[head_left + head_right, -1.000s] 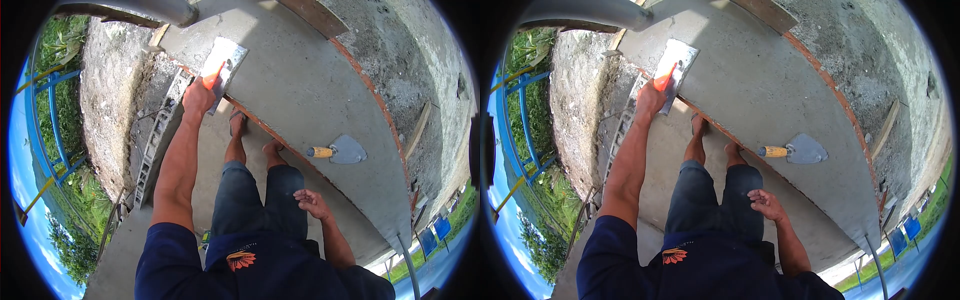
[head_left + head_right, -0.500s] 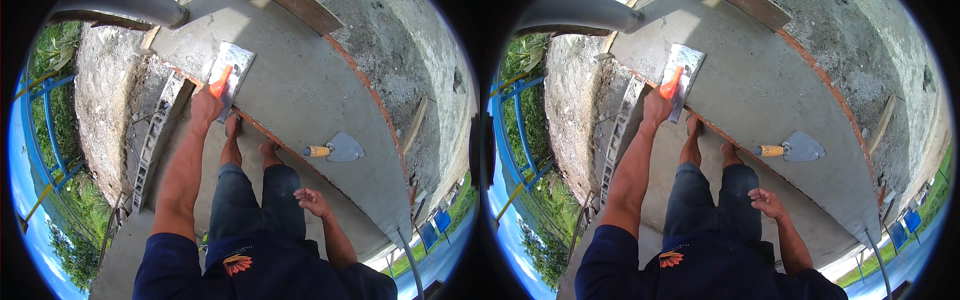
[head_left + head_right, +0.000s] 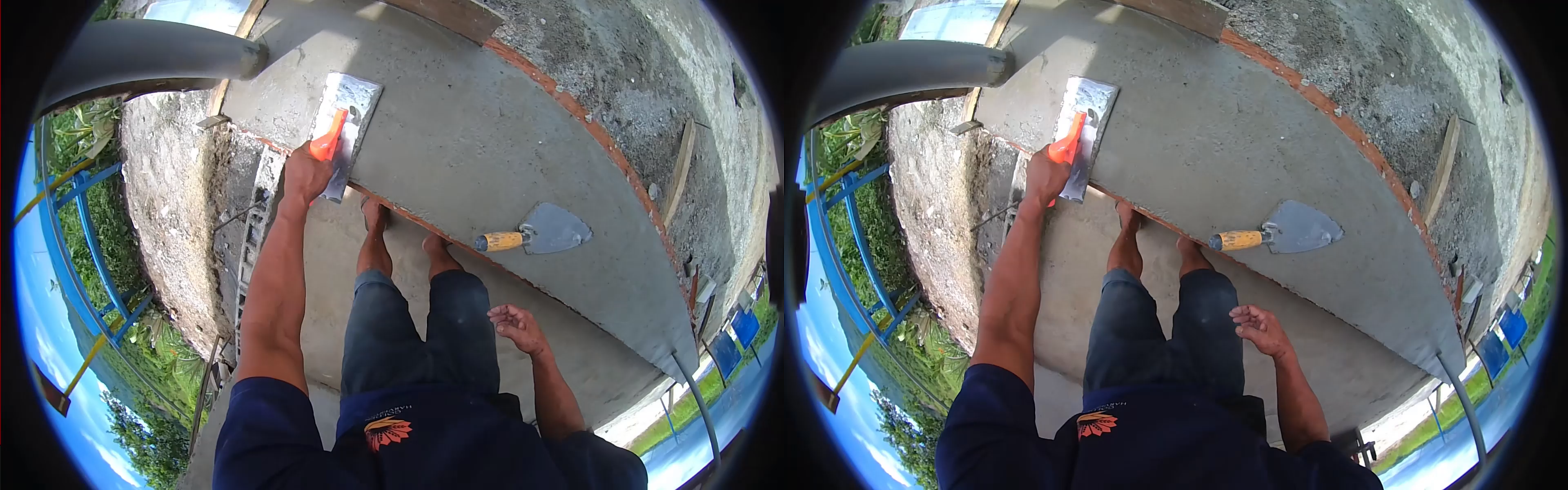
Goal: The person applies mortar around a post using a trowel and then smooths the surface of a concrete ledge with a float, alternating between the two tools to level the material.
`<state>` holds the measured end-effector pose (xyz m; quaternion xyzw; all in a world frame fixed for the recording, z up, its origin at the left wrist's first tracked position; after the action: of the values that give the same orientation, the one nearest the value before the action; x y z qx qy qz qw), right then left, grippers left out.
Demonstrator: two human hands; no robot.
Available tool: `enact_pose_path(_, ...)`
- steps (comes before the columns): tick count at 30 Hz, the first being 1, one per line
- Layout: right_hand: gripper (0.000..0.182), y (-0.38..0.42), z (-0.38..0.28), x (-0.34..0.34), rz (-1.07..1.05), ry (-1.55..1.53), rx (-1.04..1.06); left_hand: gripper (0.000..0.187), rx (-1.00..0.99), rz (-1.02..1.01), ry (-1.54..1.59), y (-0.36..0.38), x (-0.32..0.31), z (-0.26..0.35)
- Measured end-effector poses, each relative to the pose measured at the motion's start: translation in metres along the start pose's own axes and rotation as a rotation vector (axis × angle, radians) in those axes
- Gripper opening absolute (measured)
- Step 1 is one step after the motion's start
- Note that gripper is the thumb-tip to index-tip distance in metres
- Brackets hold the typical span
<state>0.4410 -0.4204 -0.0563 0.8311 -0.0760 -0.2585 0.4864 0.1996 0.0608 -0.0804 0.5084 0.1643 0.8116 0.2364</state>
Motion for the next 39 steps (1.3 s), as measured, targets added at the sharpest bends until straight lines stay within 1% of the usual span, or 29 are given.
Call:
enact_pose_path(1, 0.042, -0.002, 0.007, 0.002, 0.005, -0.029, 0.002, 0.023, -0.050, -0.030, 0.065, 0.008, -0.027, 0.024)
enact_pose_path(2, 0.042, 0.000, 0.016, -0.003, 0.001, -0.043, -0.024, 0.023, -0.145, -0.086, -0.075, 0.020, -0.063, 0.047)
enact_pose_path(3, 0.041, -0.005, 0.016, -0.010, -0.009, -0.047, -0.036, 0.025, -0.185, -0.180, -0.218, 0.044, -0.093, 0.084)
enact_pose_path(4, 0.041, -0.010, 0.011, -0.017, -0.019, -0.046, -0.033, 0.027, -0.203, -0.314, -0.262, 0.064, -0.123, 0.109)
enact_pose_path(6, 0.041, -0.005, -0.003, -0.028, -0.076, -0.001, 0.005, 0.026, -0.173, -0.412, -0.290, 0.094, -0.122, 0.145)
enact_pose_path(7, 0.040, 0.002, -0.007, -0.033, -0.104, 0.015, 0.009, 0.025, -0.183, -0.349, -0.250, 0.094, -0.114, 0.144)
enact_pose_path(9, 0.039, 0.007, -0.012, -0.020, -0.057, -0.122, 0.024, 0.024, -0.201, -0.231, -0.180, 0.084, -0.089, 0.118)
enact_pose_path(10, 0.041, 0.003, -0.008, -0.005, -0.014, -0.211, 0.050, 0.023, -0.211, -0.108, -0.114, 0.069, -0.061, 0.099)
enact_pose_path(11, 0.043, 0.001, -0.005, 0.006, 0.031, -0.301, 0.074, 0.022, -0.194, 0.031, -0.164, 0.046, -0.033, 0.075)
enact_pose_path(12, 0.047, -0.005, -0.008, 0.011, 0.064, -0.459, 0.094, 0.022, -0.087, 0.072, -0.118, 0.026, -0.002, 0.055)
enact_pose_path(13, 0.052, -0.016, -0.017, 0.014, 0.096, -0.618, 0.116, 0.024, -0.085, 0.183, -0.216, 0.000, 0.023, 0.039)
enact_pose_path(14, 0.056, -0.027, -0.026, 0.015, 0.130, -0.777, 0.136, 0.026, -0.074, 0.128, 0.020, -0.026, 0.032, 0.018)
enact_pose_path(16, 0.060, -0.045, -0.048, -0.003, 0.164, -1.057, 0.096, 0.030, -0.007, 0.030, 0.165, -0.050, 0.018, 0.009)
enact_pose_path(18, 0.063, -0.072, -0.070, -0.019, 0.191, -1.285, 0.090, 0.031, 0.086, -0.035, -0.022, -0.054, -0.018, 0.030)
enact_pose_path(20, 0.064, -0.085, -0.078, -0.033, 0.218, -1.463, 0.092, 0.029, -0.147, -0.095, -0.136, -0.012, -0.058, 0.100)
enact_pose_path(21, 0.065, -0.089, -0.079, -0.033, 0.248, -1.438, 0.129, 0.030, -0.125, -0.166, -0.159, -0.001, -0.090, 0.101)
enact_pose_path(22, 0.065, -0.096, -0.079, -0.032, 0.264, -1.403, 0.165, 0.033, -0.147, -0.201, -0.215, 0.019, -0.105, 0.118)
enact_pose_path(23, 0.066, -0.099, -0.082, -0.032, 0.280, -1.365, 0.200, 0.036, -0.189, -0.318, -0.309, 0.036, -0.120, 0.126)
enact_pose_path(25, 0.065, -0.098, -0.088, -0.031, 0.321, -1.351, 0.158, 0.033, -0.317, -0.385, -0.282, 0.051, -0.127, 0.129)
enact_pose_path(26, 0.065, -0.095, -0.091, -0.030, 0.325, -1.361, 0.133, 0.031, -0.304, -0.310, -0.277, 0.046, -0.112, 0.120)
enact_pose_path(28, 0.063, -0.095, -0.091, -0.027, 0.335, -1.336, 0.114, 0.028, -0.285, -0.183, -0.267, 0.046, -0.055, 0.104)
enact_pose_path(30, 0.061, -0.098, -0.082, -0.025, 0.354, -1.305, 0.103, 0.025, -0.225, -0.066, -0.326, 0.014, 0.004, 0.060)
enact_pose_path(31, 0.060, -0.102, -0.079, -0.025, 0.362, -1.292, 0.105, 0.027, -0.338, 0.012, -0.565, -0.025, 0.012, 0.009)
enact_pose_path(32, 0.057, -0.102, -0.079, -0.026, 0.359, -1.272, 0.127, 0.029, -0.212, -0.008, -0.452, -0.018, 0.063, 0.018)
enact_pose_path(33, 0.055, -0.100, -0.078, -0.028, 0.357, -1.252, 0.149, 0.029, -0.097, -0.002, -0.494, -0.055, 0.072, -0.031)
enact_pose_path(34, 0.053, -0.099, -0.075, -0.030, 0.360, -1.232, 0.171, 0.026, -0.392, 0.119, -0.633, -0.095, 0.076, -0.075)
enact_pose_path(35, 0.052, -0.099, -0.071, -0.030, 0.361, -1.225, 0.192, 0.028, -0.331, 0.144, -0.690, -0.102, 0.097, -0.072)
enact_pose_path(37, 0.049, -0.090, -0.058, -0.031, 0.379, -1.201, 0.228, 0.030, -0.341, 0.039, -0.336, -0.120, 0.115, -0.081)
enact_pose_path(39, 0.049, -0.081, -0.047, -0.039, 0.407, -1.183, 0.247, 0.029, -0.293, -0.002, -0.362, -0.118, 0.126, -0.053)
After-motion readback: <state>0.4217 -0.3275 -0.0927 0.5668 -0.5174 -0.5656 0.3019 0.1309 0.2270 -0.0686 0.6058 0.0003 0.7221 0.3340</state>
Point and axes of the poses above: each hand's wrist, its own y-axis away from the middle knuckle, its own x-axis out of the back of the hand, z = x × y, the point moved 8 cm from there along -y, towards the middle knuckle, and after that the axes turned 9 degrees about -y, right-handed, at the moved point
